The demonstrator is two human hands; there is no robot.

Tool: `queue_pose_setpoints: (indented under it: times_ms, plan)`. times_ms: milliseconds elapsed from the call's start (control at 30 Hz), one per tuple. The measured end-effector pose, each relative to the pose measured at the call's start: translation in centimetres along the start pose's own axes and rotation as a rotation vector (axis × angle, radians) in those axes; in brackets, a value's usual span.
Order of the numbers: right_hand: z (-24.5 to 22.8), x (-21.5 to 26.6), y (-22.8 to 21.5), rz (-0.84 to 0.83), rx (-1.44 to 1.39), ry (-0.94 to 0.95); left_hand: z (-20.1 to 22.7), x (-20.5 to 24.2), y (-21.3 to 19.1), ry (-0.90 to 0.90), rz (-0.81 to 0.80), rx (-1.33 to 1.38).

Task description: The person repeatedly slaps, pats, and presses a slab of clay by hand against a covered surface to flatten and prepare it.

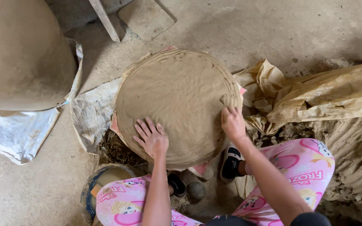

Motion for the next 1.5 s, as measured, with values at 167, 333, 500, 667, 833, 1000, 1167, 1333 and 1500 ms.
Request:
queue_pose_setpoints:
  times_ms: [167,333,500,667,833,1000,1167,1333,1500]
  plan:
    - [-7.4,4.2,-7.3,0.09,0.318,-0.016,2.0,3.2,-0.3,-0.09,0.103,0.073]
    - [-2.4,-2.8,-10.0,-0.497,-0.334,0.549,1.8,3.6,-2.6,-0.217,-0.01,0.525]
    - [-1.6,-7.0,-7.1,0.245,-0.02,-0.034,1.2,0.5,-9.2,-0.101,0.097,0.493]
    - [0.3,-9.1,0.5,-0.338,-0.296,0.182,-0.8,-4.6,-16.6,-0.019,-0.015,0.463]
    - [-0.8,-8.5,-2.3,-0.1,-0.011,0.161,-0.6,-6.2,-19.9,0.027,-0.08,0.586]
    - [-1.9,-6.4,-1.2,-0.291,-0.401,0.376,-1.5,-3.6,-21.5,0.022,0.011,0.703]
    - [-4.1,-4.8,-1.1,-0.228,0.07,0.095,-0.3,-2.8,-24.3,0.077,0.111,0.771]
    - [-4.5,-4.1,-0.7,-0.248,-0.142,0.221,0.7,-1.8,-25.6,0.089,0.132,0.762]
    - [-6.9,-2.6,-0.6,-0.227,0.099,-0.019,0.5,-2.2,-25.2,0.093,0.169,0.798]
Point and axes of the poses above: each hand's wrist, its own x-axis away from the middle knuckle, its own y-axis out of the palm, z = x × y, the point moved 5 cm from there along -x, towards the middle knuckle, and after that the axes turned 1 degree about x, right-handed, at the moved point
